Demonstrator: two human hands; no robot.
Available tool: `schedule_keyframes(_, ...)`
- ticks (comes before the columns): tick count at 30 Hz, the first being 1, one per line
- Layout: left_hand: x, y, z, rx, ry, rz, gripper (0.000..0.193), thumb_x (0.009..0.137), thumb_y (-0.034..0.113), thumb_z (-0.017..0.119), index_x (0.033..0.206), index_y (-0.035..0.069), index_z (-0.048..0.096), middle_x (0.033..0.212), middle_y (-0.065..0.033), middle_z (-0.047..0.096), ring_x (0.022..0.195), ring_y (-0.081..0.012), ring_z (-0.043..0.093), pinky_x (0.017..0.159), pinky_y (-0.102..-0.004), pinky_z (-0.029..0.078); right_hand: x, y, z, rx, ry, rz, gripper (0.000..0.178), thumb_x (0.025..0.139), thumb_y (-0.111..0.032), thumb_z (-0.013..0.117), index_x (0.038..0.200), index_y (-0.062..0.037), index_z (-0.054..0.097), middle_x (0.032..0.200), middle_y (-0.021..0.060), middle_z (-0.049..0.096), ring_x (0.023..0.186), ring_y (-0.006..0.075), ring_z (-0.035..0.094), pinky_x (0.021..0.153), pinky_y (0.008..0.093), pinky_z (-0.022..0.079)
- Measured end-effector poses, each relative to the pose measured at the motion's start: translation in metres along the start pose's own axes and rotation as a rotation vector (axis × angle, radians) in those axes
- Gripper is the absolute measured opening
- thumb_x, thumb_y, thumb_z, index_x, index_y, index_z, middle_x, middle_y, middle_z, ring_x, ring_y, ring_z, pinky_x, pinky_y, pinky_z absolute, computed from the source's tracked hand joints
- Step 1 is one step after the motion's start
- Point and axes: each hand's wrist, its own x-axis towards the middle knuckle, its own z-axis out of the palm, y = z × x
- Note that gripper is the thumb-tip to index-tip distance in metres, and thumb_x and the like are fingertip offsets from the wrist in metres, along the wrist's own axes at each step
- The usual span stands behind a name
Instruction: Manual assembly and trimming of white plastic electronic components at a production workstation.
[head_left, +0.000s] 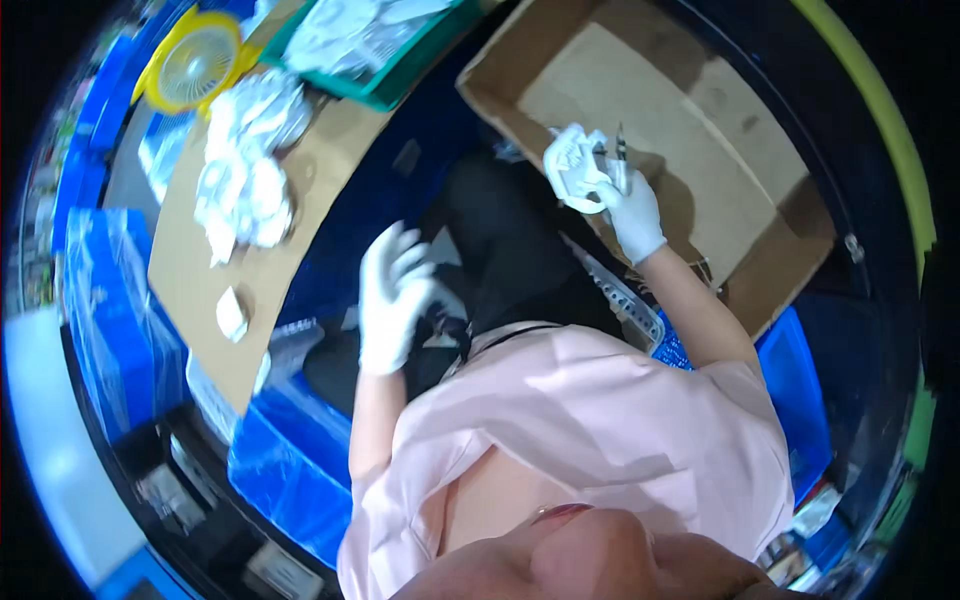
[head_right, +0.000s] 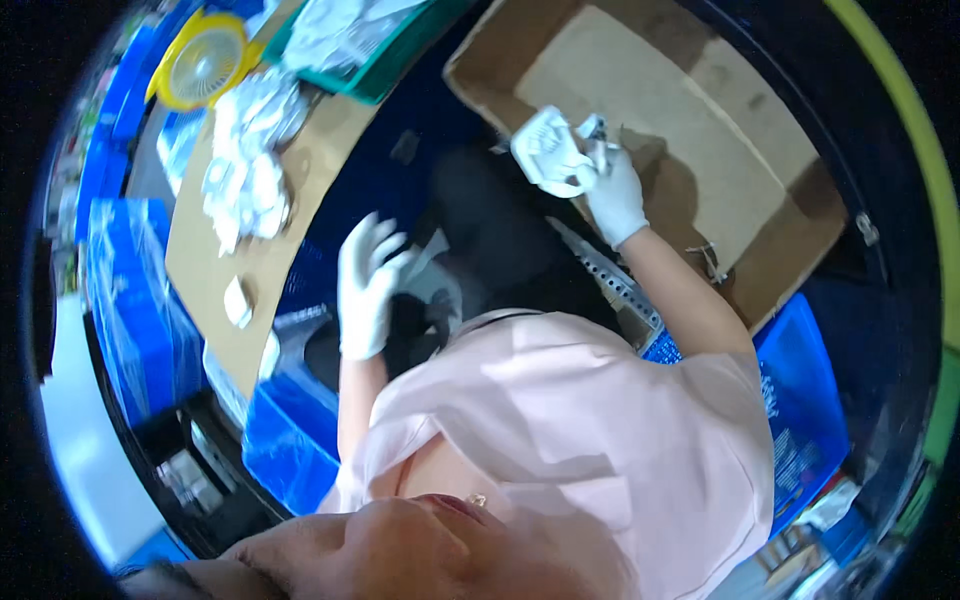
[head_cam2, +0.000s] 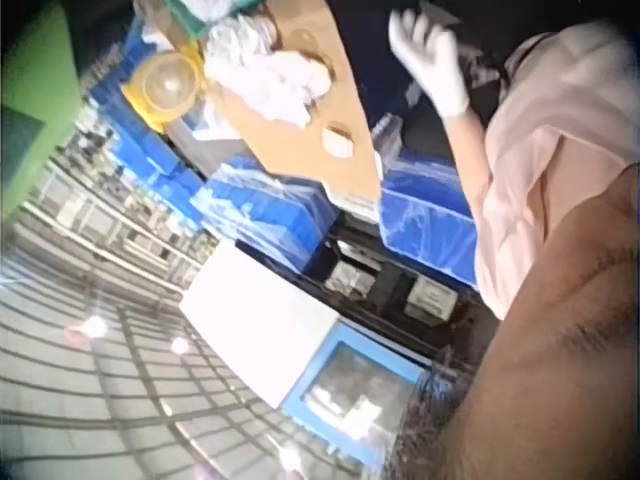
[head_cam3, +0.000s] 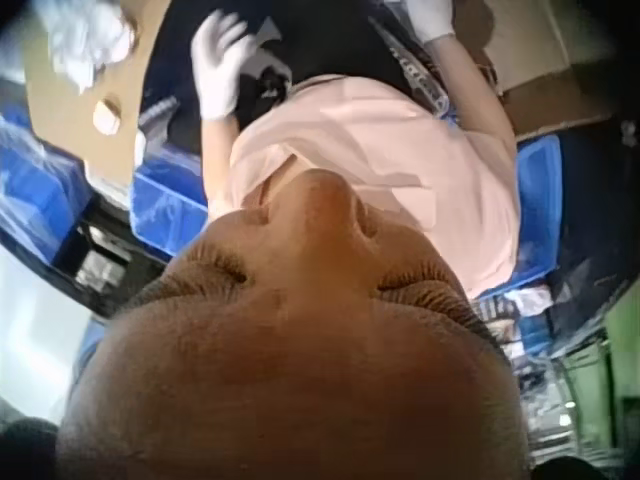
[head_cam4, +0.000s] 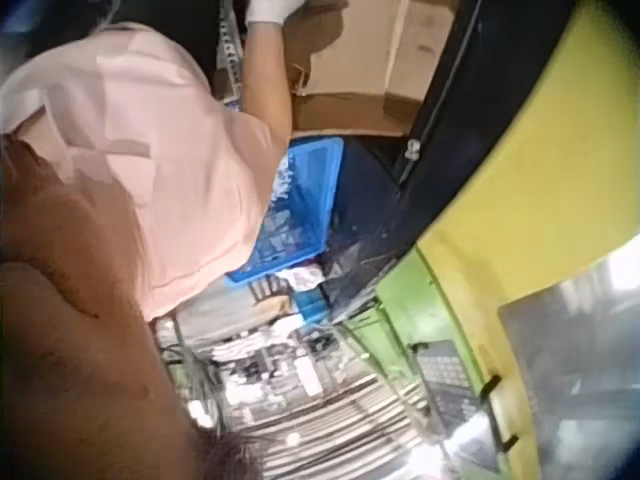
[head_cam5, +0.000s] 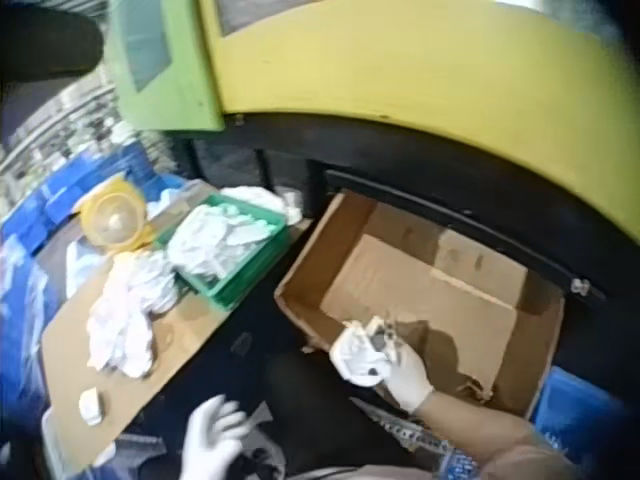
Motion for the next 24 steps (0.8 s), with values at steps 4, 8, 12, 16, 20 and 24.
schedule_keyframes(4, 0.017, -0.003, 0.030, -0.181, -0.180, 0.334, 0.113, 0.070, 0.036, 0.079, 0.148, 0.009, 0.003, 0.144, -0.0183, 0.029, 0.130, -0.0301, 0.036, 0.106, -0.0437, 0.032, -0.052, -0.137, 0.060, 0.148, -0.455, -0.144, 0.016, 0.085, -0.010, 0.062, 0.096, -0.0040, 0.053, 0.078, -0.0014, 0.052, 0.065, 0.0046, 0.049, 0.056, 0.0213, 0.041)
schedule_keyframes(8, -0.001, 0.042, 0.019, -0.412, -0.125, 0.370, 0.112, 0.067, 0.033, 0.081, 0.148, 0.009, 0.006, 0.130, -0.0117, 0.041, 0.121, -0.0256, 0.045, 0.102, -0.0407, 0.037, -0.076, -0.183, 0.084, 0.265, -0.766, -0.160, 0.032, 0.085, -0.011, 0.062, 0.113, 0.0001, 0.050, 0.089, 0.0011, 0.055, 0.076, 0.0058, 0.052, 0.066, 0.0213, 0.044)
schedule_keyframes(12, -0.031, 0.057, -0.013, -0.419, 0.064, 0.394, 0.113, 0.061, 0.041, 0.083, 0.145, 0.004, 0.019, 0.121, -0.0093, 0.046, 0.108, -0.0218, 0.053, 0.096, -0.0350, 0.043, -0.064, -0.218, 0.066, -0.197, -0.886, -0.665, 0.043, 0.078, -0.009, 0.067, 0.118, -0.0027, 0.054, 0.099, 0.0091, 0.061, 0.085, 0.0211, 0.061, 0.076, 0.0304, 0.048)
schedule_keyframes(16, -0.045, 0.056, -0.031, -0.350, 0.104, 0.433, 0.108, 0.058, 0.034, 0.079, 0.144, 0.000, 0.023, 0.121, -0.0110, 0.047, 0.106, -0.0194, 0.053, 0.094, -0.0328, 0.043, -0.068, -0.246, 0.056, -0.596, -0.995, -0.996, 0.048, 0.071, -0.007, 0.068, 0.117, -0.0075, 0.058, 0.099, 0.0121, 0.059, 0.088, 0.0309, 0.058, 0.075, 0.0382, 0.047)
schedule_keyframes(20, -0.052, 0.059, -0.029, -0.293, 0.137, 0.414, 0.109, 0.053, 0.030, 0.075, 0.143, -0.002, 0.024, 0.119, -0.0109, 0.046, 0.103, -0.0166, 0.051, 0.094, -0.0305, 0.041, -0.077, -0.256, 0.067, -0.735, -0.960, -1.168, 0.040, 0.073, -0.010, 0.067, 0.112, -0.0076, 0.058, 0.088, 0.0100, 0.055, 0.080, 0.0291, 0.055, 0.069, 0.0391, 0.045)
schedule_keyframes(24, -0.052, 0.060, -0.031, -0.269, 0.127, 0.414, 0.111, 0.051, 0.031, 0.076, 0.144, -0.001, 0.025, 0.119, -0.0110, 0.046, 0.103, -0.0159, 0.050, 0.095, -0.0301, 0.039, -0.080, -0.264, 0.069, -0.825, -0.980, -1.165, 0.033, 0.074, -0.011, 0.065, 0.106, -0.0079, 0.059, 0.083, 0.0078, 0.052, 0.076, 0.0275, 0.054, 0.066, 0.0388, 0.045)
